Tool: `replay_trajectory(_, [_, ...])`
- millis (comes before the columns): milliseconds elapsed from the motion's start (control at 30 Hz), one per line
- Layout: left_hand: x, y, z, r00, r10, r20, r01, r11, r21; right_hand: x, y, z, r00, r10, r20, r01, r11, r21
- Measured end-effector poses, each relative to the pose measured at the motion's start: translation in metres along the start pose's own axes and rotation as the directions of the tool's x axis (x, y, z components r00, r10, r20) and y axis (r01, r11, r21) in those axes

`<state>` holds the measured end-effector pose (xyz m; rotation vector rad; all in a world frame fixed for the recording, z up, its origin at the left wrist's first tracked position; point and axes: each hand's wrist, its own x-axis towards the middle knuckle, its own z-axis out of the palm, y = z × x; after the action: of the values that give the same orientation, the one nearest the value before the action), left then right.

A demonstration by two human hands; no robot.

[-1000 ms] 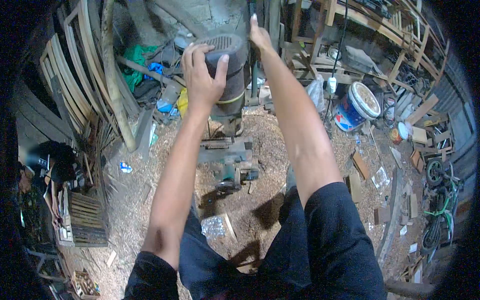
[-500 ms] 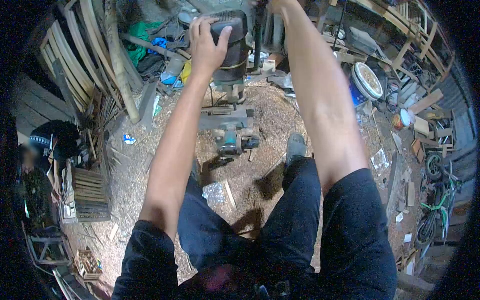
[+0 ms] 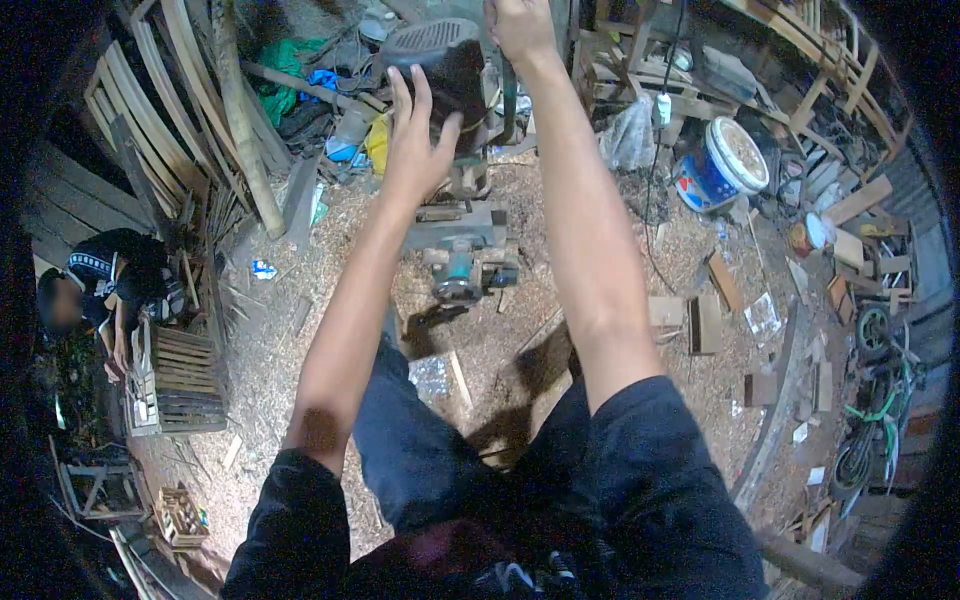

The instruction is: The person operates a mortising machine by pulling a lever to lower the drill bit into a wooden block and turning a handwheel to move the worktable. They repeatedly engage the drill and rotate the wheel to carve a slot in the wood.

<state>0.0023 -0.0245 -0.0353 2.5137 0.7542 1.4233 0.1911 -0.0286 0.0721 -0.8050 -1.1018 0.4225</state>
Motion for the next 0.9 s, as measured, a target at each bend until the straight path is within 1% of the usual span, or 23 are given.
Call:
replay_trajectory(100, [-0.013, 0.001, -0.005, 0.992, -0.061, 0.11, 0.06, 0.998, 0.013, -0.001, 0.014, -0.006, 0.995, -0.098, 0.017, 0.098, 0.995, 0.014])
replay_trajectory(133, [-0.013, 0.0, -0.007, 0.985, -0.078, 0.152, 0.075, 0.997, 0.024, -0.007, 0.005, -0.004, 0.99, -0.14, 0.021, 0.141, 0.99, -0.027])
replay_trajectory(200, [-0.012, 0.002, -0.007, 0.978, -0.108, 0.178, 0.059, 0.964, 0.26, -0.01, 0.007, -0.005, 0.951, -0.307, 0.039, 0.309, 0.937, -0.162])
replay_trajectory(233, [-0.01, 0.002, -0.006, 0.973, -0.131, 0.192, 0.051, 0.926, 0.374, -0.013, 0.009, -0.005, 0.962, -0.273, 0.02, 0.274, 0.957, -0.1])
replay_trajectory(267, [-0.01, -0.001, -0.003, 0.978, -0.118, 0.171, 0.052, 0.938, 0.344, -0.019, 0.009, -0.002, 0.973, -0.231, 0.0, 0.231, 0.972, -0.035])
replay_trajectory(300, [-0.012, -0.002, 0.002, 0.982, -0.113, 0.153, 0.061, 0.948, 0.313, -0.025, 0.007, 0.0, 0.96, -0.277, -0.031, 0.275, 0.96, -0.059])
replay_trajectory(333, [-0.013, -0.003, 0.006, 0.986, -0.107, 0.13, 0.067, 0.958, 0.28, -0.029, 0.008, 0.0, 0.942, -0.336, -0.028, 0.332, 0.939, -0.094])
replay_trajectory(400, [-0.015, -0.007, 0.008, 0.986, -0.097, 0.136, 0.055, 0.957, 0.283, -0.032, 0.013, -0.006, 0.904, -0.424, 0.05, 0.427, 0.9, -0.086])
replay_trajectory(467, [-0.017, -0.016, 0.011, 0.989, -0.064, 0.133, 0.023, 0.958, 0.287, -0.045, 0.006, -0.004, 0.947, -0.321, 0.015, 0.322, 0.946, -0.028])
replay_trajectory(500, [-0.018, -0.016, 0.013, 0.99, -0.055, 0.13, 0.021, 0.968, 0.252, -0.044, 0.011, -0.008, 0.9, -0.432, 0.056, 0.434, 0.901, -0.022])
replay_trajectory(567, [-0.018, -0.018, 0.016, 0.991, -0.044, 0.124, 0.013, 0.971, 0.24, -0.053, 0.014, -0.01, 0.926, -0.373, 0.068, 0.357, 0.918, 0.17])
replay_trajectory(633, [-0.017, -0.022, 0.018, 0.991, -0.04, 0.125, 0.009, 0.969, 0.245, -0.065, 0.013, -0.01, 0.953, -0.289, 0.086, 0.254, 0.924, 0.287])
replay_trajectory(667, [-0.017, -0.024, 0.021, 0.993, -0.04, 0.111, 0.012, 0.969, 0.248, -0.069, 0.011, -0.013, 0.966, -0.238, 0.098, 0.199, 0.933, 0.301])
replay_trajectory(733, [-0.02, -0.025, 0.026, 0.995, -0.039, 0.094, 0.014, 0.968, 0.251, -0.08, 0.01, -0.019, 0.968, -0.212, 0.134, 0.166, 0.942, 0.292])
replay_trajectory(767, [-0.018, -0.024, 0.024, 0.982, -0.079, 0.17, 0.015, 0.937, 0.348, -0.084, 0.013, -0.021, 0.954, -0.247, 0.167, 0.195, 0.941, 0.278])
replay_trajectory(800, [-0.018, -0.025, 0.025, 0.983, -0.071, 0.166, 0.01, 0.938, 0.345, -0.089, 0.014, -0.021, 0.94, -0.278, 0.2, 0.222, 0.939, 0.264])
replay_trajectory(867, [-0.02, -0.027, 0.027, 0.984, -0.064, 0.163, 0.005, 0.94, 0.341, -0.103, 0.008, -0.009, 0.932, -0.313, 0.182, 0.296, 0.948, 0.116])
replay_trajectory(900, [-0.019, -0.027, 0.028, 0.985, -0.063, 0.161, 0.006, 0.942, 0.336, -0.11, 0.008, -0.007, 0.936, -0.315, 0.154, 0.306, 0.949, 0.082])
